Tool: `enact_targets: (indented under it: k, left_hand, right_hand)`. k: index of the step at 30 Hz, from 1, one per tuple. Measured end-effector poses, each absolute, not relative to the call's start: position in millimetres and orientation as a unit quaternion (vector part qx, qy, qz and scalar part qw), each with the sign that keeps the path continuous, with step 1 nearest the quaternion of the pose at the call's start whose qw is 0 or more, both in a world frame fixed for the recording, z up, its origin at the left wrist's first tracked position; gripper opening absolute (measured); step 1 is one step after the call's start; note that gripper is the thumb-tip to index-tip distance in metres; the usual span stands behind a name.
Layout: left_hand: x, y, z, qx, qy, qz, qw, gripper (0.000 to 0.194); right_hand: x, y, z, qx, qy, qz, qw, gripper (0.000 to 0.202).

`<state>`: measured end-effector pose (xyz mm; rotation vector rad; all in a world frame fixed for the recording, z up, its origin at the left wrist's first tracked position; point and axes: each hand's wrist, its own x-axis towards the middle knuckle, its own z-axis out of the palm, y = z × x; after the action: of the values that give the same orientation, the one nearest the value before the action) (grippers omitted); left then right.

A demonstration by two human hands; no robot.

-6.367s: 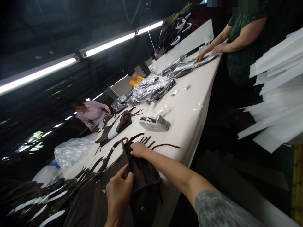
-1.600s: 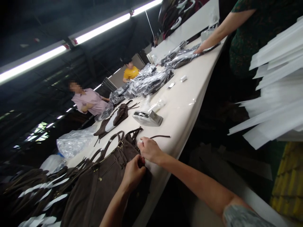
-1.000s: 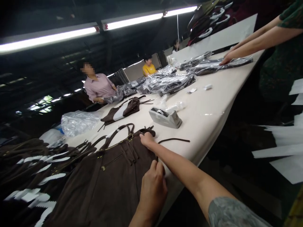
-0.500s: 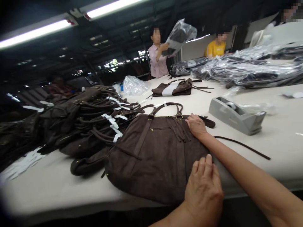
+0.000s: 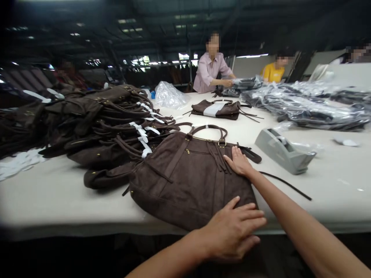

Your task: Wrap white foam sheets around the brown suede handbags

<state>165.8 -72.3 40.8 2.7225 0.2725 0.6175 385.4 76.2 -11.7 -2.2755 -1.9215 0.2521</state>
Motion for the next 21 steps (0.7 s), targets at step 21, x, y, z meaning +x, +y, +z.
enact_targets:
  k: [21]
  left_hand:
    - [-77.3, 47.0, 46.9, 0.954, 0.296, 0.044, 0.007, 0.072]
  right_hand:
    - [314.5, -117.9, 57.8, -0.582, -0.803, 0.113, 0.051, 0.100]
